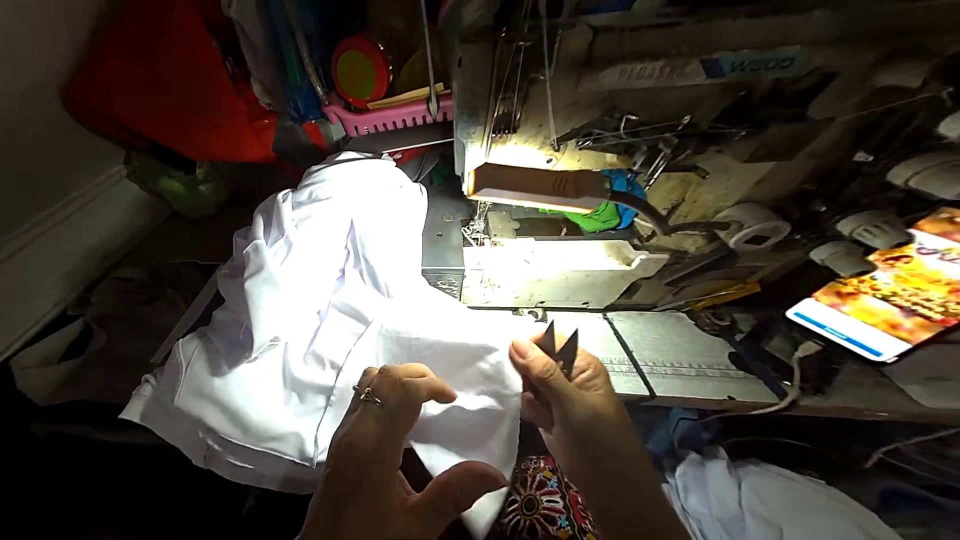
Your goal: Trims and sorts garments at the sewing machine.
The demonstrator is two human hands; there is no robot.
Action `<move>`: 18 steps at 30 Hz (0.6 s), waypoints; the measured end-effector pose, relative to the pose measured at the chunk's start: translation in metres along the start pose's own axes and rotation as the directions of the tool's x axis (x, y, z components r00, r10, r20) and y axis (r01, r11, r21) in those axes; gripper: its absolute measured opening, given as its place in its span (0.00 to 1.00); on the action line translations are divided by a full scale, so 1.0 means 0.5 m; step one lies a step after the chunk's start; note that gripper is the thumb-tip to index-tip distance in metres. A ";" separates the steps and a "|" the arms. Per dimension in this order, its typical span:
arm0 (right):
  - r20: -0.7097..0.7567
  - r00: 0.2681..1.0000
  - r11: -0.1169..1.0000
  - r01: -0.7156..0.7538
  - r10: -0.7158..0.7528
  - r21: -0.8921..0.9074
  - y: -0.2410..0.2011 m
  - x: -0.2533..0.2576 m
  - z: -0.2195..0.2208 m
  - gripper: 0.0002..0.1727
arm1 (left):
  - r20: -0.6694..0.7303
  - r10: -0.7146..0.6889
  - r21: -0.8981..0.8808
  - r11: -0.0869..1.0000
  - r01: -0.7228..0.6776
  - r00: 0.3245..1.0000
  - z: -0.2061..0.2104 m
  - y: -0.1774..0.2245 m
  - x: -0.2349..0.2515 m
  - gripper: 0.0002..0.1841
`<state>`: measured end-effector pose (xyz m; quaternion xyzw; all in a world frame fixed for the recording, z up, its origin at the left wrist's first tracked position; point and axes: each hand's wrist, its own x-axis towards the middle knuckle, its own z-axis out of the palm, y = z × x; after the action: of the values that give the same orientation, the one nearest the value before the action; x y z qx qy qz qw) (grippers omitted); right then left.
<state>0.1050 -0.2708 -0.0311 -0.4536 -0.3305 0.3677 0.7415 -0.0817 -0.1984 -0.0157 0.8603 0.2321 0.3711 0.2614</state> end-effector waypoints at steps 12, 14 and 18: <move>0.318 0.880 0.826 0.453 -0.354 -0.334 0.014 -0.026 0.007 0.11 | 0.245 -0.151 -0.373 0.897 0.237 0.958 0.016 -0.019 0.032 0.10; 0.330 0.872 0.802 0.471 -0.360 -0.368 0.008 -0.034 0.018 0.12 | 0.248 -0.118 -0.451 0.864 0.222 0.961 0.018 -0.033 0.035 0.07; 0.360 0.836 0.703 0.545 -0.414 -0.457 0.003 -0.029 0.033 0.15 | 0.255 -0.163 -0.639 0.712 0.293 0.953 0.024 -0.047 0.041 0.07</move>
<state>0.0836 -0.2756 -0.0288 -0.4958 -0.6112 0.1017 0.6085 -0.0645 -0.1715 -0.0269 0.7030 0.1633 0.3149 0.6164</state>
